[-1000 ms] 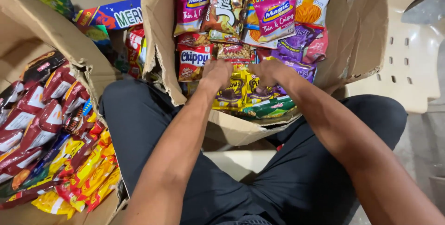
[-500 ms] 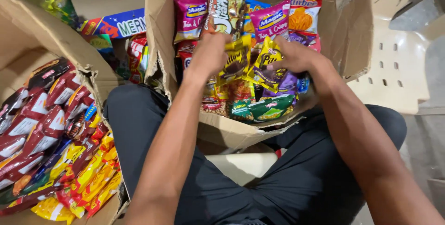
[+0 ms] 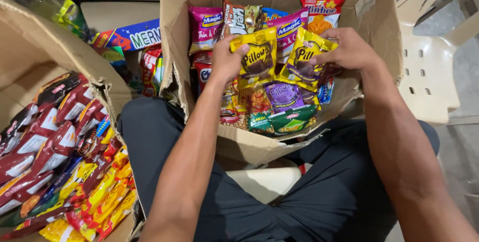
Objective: The person sits cross-legged and repeatedly picks up small snack packets from a cardboard box, briefly turns them over to view the back, and places them into a second box. The person handles various brands of crackers and chips one at a time.
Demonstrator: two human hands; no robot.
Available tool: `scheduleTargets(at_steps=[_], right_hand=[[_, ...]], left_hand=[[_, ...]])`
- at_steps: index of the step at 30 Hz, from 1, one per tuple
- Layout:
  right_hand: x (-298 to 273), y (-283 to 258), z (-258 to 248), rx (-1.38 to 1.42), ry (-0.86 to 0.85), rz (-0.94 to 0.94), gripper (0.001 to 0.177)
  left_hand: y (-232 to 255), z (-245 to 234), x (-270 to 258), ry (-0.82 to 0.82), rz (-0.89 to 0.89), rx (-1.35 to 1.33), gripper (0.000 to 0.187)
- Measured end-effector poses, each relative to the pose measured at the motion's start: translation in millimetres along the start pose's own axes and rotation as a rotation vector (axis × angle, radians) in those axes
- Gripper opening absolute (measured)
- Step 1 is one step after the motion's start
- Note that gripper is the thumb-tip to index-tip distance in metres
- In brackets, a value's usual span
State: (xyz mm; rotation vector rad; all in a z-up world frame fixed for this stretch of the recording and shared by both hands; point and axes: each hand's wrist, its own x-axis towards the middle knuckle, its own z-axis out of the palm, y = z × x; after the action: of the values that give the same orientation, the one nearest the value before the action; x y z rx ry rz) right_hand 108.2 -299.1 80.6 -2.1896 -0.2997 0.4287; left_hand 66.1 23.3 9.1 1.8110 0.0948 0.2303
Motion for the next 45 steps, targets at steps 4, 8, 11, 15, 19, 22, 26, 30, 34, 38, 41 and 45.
scheduleTargets(at_steps=[4, 8, 11, 15, 19, 22, 26, 30, 34, 38, 41, 45], right_hand=[[6, 13, 0, 0.016, 0.097, -0.067, 0.057], [7, 19, -1, 0.209, 0.114, -0.081, 0.054], [-1, 1, -3, 0.162, 0.103, -0.019, 0.046], [-4, 1, 0, 0.172, 0.11, 0.06, 0.038], [-9, -8, 4, 0.266, 0.136, 0.094, 0.042], [-8, -6, 6, 0.361, 0.107, 0.094, 0.043], [-9, -14, 7, 0.45, 0.097, 0.104, 0.04], [-4, -18, 3, 0.421, 0.107, 0.048, 0.034], [-9, -43, 5, 0.355, 0.135, -0.005, 0.029], [3, -50, 5, 0.322, 0.087, -0.278, 0.029], [1, -65, 0, 0.291, 0.043, -0.412, 0.029], [-17, -104, 11, 0.302, -0.023, -0.464, 0.032]], left_hand=[[-34, 20, 0, 0.011, -0.02, -0.139, 0.03], [-59, 37, -5, 0.075, -0.027, -0.171, 0.032], [-56, 40, -11, 0.043, -0.13, -0.228, 0.029], [-60, 45, -18, 0.077, -0.139, -0.175, 0.029], [-50, 43, -23, 0.147, -0.031, -0.057, 0.029], [-34, 38, -28, 0.164, 0.007, 0.009, 0.028], [-9, 30, -33, 0.15, 0.07, 0.055, 0.027], [32, 14, -34, 0.097, 0.174, 0.06, 0.025], [84, -14, -46, -0.015, 0.354, 0.228, 0.017], [126, -48, -59, 0.029, 0.456, 0.34, 0.014], [142, -75, -71, 0.137, 0.536, 0.292, 0.011], [162, -103, -97, 0.238, 0.556, 0.281, 0.012]])
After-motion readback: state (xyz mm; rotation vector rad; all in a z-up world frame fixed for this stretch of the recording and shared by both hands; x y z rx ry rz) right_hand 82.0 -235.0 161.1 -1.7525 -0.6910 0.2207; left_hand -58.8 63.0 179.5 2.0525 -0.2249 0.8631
